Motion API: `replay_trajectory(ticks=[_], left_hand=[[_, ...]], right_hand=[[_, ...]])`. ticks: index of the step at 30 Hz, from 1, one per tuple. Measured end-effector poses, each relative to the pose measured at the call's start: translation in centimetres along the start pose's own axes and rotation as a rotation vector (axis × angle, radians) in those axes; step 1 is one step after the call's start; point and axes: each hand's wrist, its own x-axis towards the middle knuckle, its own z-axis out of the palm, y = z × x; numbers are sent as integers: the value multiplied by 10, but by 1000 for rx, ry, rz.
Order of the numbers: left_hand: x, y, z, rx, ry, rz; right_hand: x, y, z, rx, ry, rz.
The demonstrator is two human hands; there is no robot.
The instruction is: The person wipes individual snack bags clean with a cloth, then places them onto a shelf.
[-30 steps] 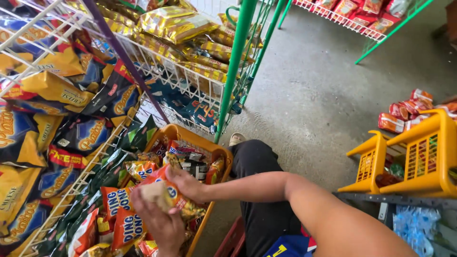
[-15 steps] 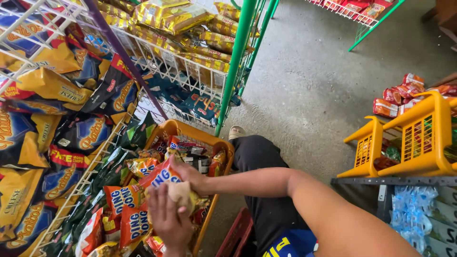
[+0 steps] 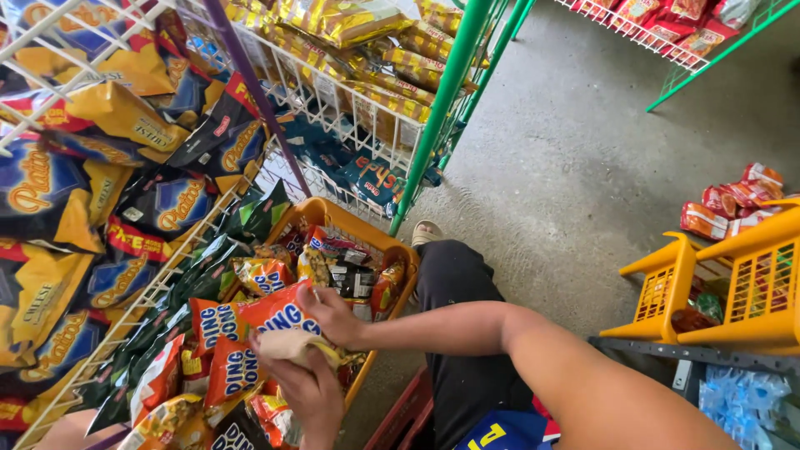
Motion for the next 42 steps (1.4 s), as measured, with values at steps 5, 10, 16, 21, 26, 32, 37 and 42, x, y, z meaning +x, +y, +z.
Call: replay_trajectory(ticks=[5,10,16,21,26,32,37,42], left_hand=[[-20,-90,10,-212,-25,-147],[-31,-159,18,-448,49,-552],[-31,-129,20,-429,48,-310],[-11,-88,5,-624,-184,-406],[-1,-58,-15,-529,-234,-353],[9,-54,-23,-258,-82,-18],[14,-67,-26,-240,91,9],[23,-65,-28,-353,298,-190]], right_hand=[[-7,12,-9,-6,-84,-5],[-17,13,-5,20,-187,200],[-6,51,-39,-252,-28,16],[6,0,-25,54,28,107],[4,-27,-7,237,-88,301],[7,-37,-5,310,-108,403],[6,-51,9,353,-307,383],[-3,-37,3,34,-285,168]])
